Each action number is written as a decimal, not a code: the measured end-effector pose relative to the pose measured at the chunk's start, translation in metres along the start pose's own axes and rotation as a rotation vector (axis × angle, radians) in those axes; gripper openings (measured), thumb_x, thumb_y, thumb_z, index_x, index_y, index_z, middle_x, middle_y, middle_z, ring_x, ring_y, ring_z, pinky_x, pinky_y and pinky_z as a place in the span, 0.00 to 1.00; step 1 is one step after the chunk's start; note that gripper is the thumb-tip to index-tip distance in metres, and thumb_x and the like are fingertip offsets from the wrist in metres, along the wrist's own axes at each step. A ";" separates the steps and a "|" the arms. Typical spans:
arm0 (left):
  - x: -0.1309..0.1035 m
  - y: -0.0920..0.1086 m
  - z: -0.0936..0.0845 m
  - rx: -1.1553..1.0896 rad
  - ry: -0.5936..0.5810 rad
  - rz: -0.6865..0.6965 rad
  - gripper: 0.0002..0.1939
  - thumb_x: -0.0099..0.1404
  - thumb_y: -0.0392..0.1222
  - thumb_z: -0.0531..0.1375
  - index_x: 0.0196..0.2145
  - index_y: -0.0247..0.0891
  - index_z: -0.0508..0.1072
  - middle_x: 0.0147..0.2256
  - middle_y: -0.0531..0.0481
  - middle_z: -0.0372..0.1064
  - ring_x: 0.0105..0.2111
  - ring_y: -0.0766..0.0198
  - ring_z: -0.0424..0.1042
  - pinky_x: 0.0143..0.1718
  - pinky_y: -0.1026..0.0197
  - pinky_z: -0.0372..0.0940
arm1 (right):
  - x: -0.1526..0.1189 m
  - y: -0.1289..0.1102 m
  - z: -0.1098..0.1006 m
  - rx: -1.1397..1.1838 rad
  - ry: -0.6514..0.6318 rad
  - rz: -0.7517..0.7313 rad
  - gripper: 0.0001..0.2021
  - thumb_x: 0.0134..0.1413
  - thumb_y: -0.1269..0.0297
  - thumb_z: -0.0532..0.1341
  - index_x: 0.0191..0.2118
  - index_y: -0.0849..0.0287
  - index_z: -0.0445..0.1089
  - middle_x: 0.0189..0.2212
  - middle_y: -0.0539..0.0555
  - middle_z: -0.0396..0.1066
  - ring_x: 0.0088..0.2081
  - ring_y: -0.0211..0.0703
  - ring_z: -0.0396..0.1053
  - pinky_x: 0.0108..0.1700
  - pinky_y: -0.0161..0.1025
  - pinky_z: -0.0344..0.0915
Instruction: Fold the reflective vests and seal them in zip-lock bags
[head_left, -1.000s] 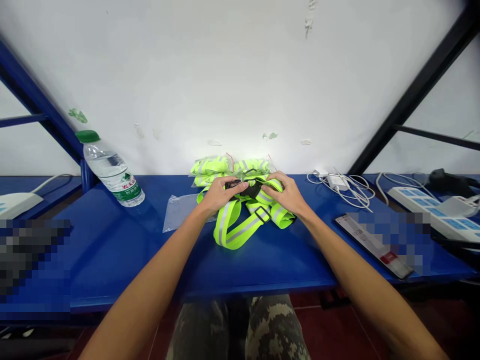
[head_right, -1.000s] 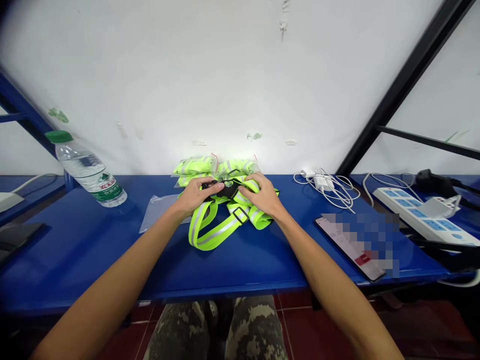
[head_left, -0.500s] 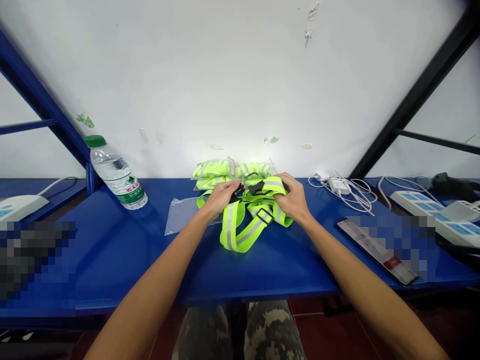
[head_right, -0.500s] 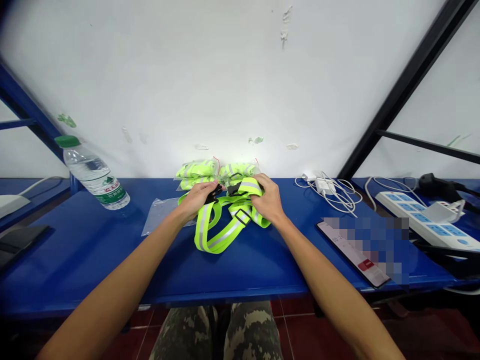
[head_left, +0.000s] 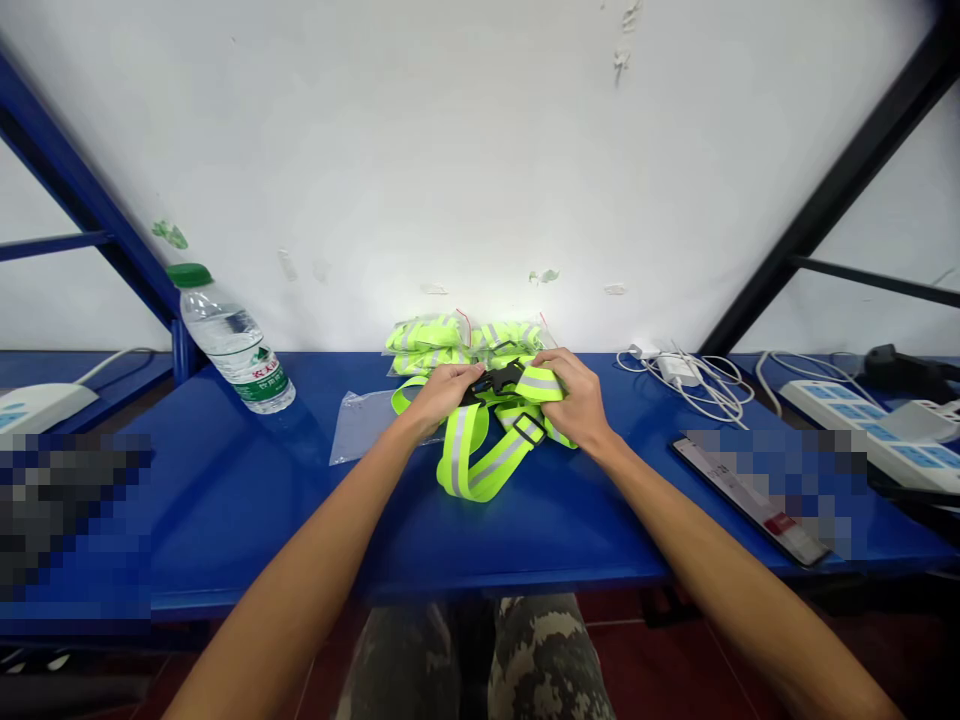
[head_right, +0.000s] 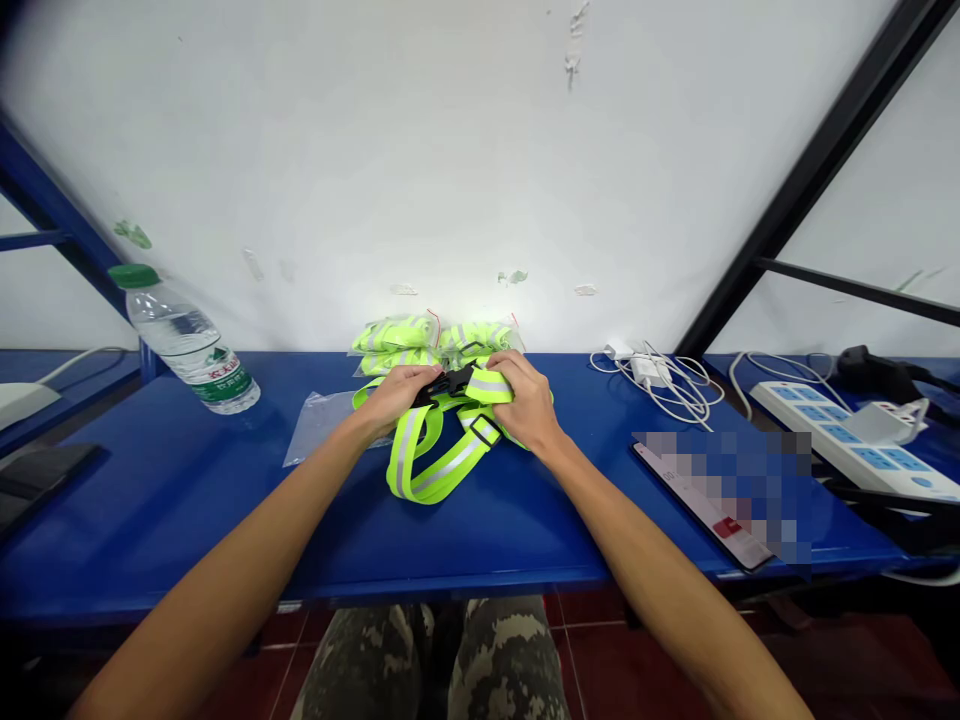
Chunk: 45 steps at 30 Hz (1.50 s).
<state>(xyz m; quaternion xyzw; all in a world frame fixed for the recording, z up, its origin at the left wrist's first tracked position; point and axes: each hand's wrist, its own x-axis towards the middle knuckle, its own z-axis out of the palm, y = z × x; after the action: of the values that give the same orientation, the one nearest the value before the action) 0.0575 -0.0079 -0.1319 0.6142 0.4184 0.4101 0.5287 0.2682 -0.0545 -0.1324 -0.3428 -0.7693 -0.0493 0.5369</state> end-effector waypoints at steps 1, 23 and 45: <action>-0.001 0.000 0.000 0.015 -0.022 -0.007 0.23 0.56 0.60 0.64 0.31 0.35 0.79 0.32 0.48 0.76 0.33 0.60 0.71 0.36 0.61 0.61 | 0.000 -0.001 0.001 0.011 -0.012 -0.014 0.19 0.36 0.82 0.54 0.36 0.55 0.66 0.39 0.56 0.71 0.41 0.47 0.71 0.43 0.42 0.68; -0.008 0.012 0.003 0.057 0.025 0.096 0.21 0.64 0.56 0.56 0.46 0.39 0.75 0.45 0.48 0.73 0.45 0.55 0.70 0.45 0.59 0.62 | -0.001 -0.006 0.002 0.032 -0.057 0.049 0.10 0.45 0.76 0.57 0.34 0.55 0.64 0.39 0.56 0.72 0.41 0.48 0.71 0.44 0.44 0.67; -0.021 0.045 -0.027 0.300 -0.140 0.199 0.31 0.52 0.56 0.68 0.52 0.41 0.75 0.54 0.41 0.70 0.57 0.44 0.65 0.56 0.49 0.59 | 0.007 -0.001 -0.029 -0.216 -0.113 0.018 0.16 0.42 0.71 0.62 0.41 0.55 0.68 0.42 0.57 0.68 0.41 0.51 0.69 0.42 0.46 0.67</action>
<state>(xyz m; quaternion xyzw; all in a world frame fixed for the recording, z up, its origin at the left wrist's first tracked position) 0.0290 -0.0234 -0.0862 0.7515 0.3745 0.3494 0.4159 0.2890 -0.0646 -0.1141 -0.4078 -0.7855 -0.1078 0.4528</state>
